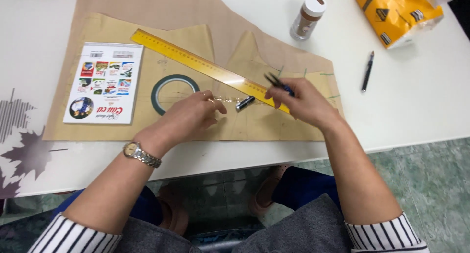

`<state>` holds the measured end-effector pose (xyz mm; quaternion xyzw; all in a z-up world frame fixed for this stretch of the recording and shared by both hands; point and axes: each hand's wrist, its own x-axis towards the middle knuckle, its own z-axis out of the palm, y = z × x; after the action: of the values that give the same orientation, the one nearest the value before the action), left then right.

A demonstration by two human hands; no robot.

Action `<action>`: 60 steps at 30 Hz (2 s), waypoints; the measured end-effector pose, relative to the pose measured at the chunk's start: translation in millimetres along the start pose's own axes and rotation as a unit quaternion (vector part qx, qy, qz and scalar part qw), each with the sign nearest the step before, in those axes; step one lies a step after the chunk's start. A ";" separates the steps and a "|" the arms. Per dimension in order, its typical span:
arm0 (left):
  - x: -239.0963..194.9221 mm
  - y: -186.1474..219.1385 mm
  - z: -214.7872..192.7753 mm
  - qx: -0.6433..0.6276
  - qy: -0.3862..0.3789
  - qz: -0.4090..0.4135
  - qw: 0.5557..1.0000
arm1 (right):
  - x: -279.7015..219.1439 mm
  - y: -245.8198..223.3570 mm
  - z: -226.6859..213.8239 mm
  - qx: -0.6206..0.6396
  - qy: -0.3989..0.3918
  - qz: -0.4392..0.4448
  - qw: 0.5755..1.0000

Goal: The person uses a pair of scissors to cut a small piece of green tape from a roll. They then place the cut piece of tape onto a large brown paper pattern on the table, pressing it down to secure it.

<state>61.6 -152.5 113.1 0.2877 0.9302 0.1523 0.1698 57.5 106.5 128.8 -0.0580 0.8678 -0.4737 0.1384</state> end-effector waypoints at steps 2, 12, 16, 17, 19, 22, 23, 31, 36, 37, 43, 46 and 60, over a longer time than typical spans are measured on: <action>3.7 -2.8 5.2 0.005 -0.016 -0.010 1.000 | 8.7 7.1 12.0 -0.039 -0.023 -0.009 0.999; 9.4 -12.8 14.4 0.030 -0.015 0.051 0.998 | 11.3 -7.3 45.3 -0.205 -0.184 -0.019 0.961; 20.8 -16.6 40.1 -0.022 0.054 0.032 0.998 | 17.6 18.1 48.4 -0.232 -0.206 -0.075 0.948; 23.8 -18.4 48.2 0.027 0.071 0.058 0.995 | 19.2 23.6 48.5 -0.217 -0.205 -0.081 0.951; 22.8 -20.6 52.7 0.086 0.090 0.058 0.990 | 22.7 34.5 50.9 -0.201 -0.218 -0.112 0.949; 19.7 -17.3 45.0 0.063 0.096 0.050 0.992 | 32.2 65.8 50.7 -0.239 -0.195 -0.075 0.948; 18.5 -15.6 41.6 0.047 0.069 0.048 0.995 | 34.8 80.8 48.8 -0.260 -0.194 -0.015 0.946; 25.0 -14.2 46.4 0.044 0.053 0.028 0.997 | 55.3 195.4 53.6 -0.096 -0.091 0.126 0.983; 33.2 -17.1 58.0 0.043 0.059 0.035 0.997 | 67.1 243.9 46.9 -0.084 -0.085 0.094 0.988; 29.9 -17.3 52.9 0.041 0.060 0.039 0.997 | 61.7 212.9 49.5 -0.086 -0.083 0.096 0.988; 36.8 -25.0 75.3 -0.015 0.157 0.067 0.985 | 52.2 124.3 41.1 -0.274 -0.166 0.058 0.945; 44.9 -31.5 86.9 -0.011 0.163 0.113 0.980 | 34.3 69.9 47.5 -0.257 -0.202 -0.037 0.944; 26.2 -39.9 40.0 -0.005 0.011 0.055 0.998 | 21.7 -4.2 52.8 -0.230 -0.215 0.027 0.949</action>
<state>38.0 -161.1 56.1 0.3361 0.9139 0.1693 0.1526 52.3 56.6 101.3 -0.1655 0.9040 -0.2337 0.3173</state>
